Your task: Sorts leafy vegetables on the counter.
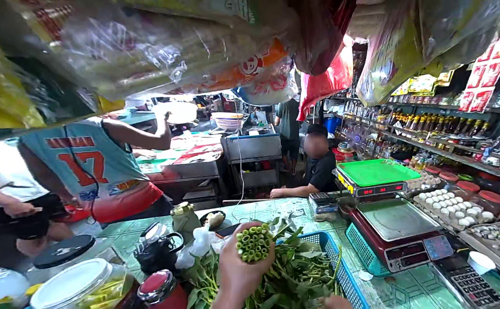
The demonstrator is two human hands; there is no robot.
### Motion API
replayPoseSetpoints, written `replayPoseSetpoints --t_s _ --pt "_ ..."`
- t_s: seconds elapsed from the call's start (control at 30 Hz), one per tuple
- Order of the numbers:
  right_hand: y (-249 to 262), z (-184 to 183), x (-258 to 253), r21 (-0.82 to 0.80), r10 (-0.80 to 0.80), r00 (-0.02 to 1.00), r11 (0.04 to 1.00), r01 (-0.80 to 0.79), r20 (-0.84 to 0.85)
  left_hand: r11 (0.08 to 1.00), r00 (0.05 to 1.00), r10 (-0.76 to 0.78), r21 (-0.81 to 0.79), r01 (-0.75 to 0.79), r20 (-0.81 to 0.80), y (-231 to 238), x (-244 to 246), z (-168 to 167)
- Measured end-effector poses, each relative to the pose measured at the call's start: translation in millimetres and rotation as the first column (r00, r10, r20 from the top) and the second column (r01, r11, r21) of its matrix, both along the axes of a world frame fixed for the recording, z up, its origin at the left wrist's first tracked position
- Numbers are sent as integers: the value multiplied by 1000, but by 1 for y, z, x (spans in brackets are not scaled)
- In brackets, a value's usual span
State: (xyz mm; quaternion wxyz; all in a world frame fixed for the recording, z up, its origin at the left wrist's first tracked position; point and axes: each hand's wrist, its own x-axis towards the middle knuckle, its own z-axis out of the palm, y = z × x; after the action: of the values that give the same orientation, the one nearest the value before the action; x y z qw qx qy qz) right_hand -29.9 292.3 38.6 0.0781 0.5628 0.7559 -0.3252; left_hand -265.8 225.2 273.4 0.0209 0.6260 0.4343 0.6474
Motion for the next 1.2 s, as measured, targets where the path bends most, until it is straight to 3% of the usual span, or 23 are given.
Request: replayPoseSetpoints --t_s 0.07,0.1,0.13,0.17,0.2,0.23,0.3,0.47,0.8,1.2 --pt "22 20 19 47 -151 974 986 161 -169 994 985 65 -80 -79 -157 0 5 -9" --pt "28 36 25 70 -232 904 959 274 -359 989 973 60 -119 -88 -225 3 9 -17" --pt "29 54 26 54 -274 761 926 375 -588 982 962 37 -167 -85 -272 6 13 -27" --pt "26 71 21 4 -248 550 909 416 -797 968 953 10 -236 -85 -302 9 18 -37" --pt "20 86 12 -41 -176 333 926 374 -926 947 949 -17 -311 -86 -315 12 24 -45" --pt "13 98 0 -37 -87 164 958 283 -983 925 951 -43 -372 -78 -306 14 30 -52" --pt "-1 114 -26 53 52 11 992 111 -999 902 965 -69 -430 -48 -252 17 41 -60" --pt "-18 103 -57 86 87 -53 996 14 -995 872 993 -47 -489 -13 -111 18 51 -60" --pt "-25 108 -56 36 34 -74 999 -25 -997 812 996 -65 -584 13 -68 19 51 -62" --pt "-22 108 -51 -5 -7 -30 999 -52 -1000 778 994 -71 -629 7 -77 24 51 -61"
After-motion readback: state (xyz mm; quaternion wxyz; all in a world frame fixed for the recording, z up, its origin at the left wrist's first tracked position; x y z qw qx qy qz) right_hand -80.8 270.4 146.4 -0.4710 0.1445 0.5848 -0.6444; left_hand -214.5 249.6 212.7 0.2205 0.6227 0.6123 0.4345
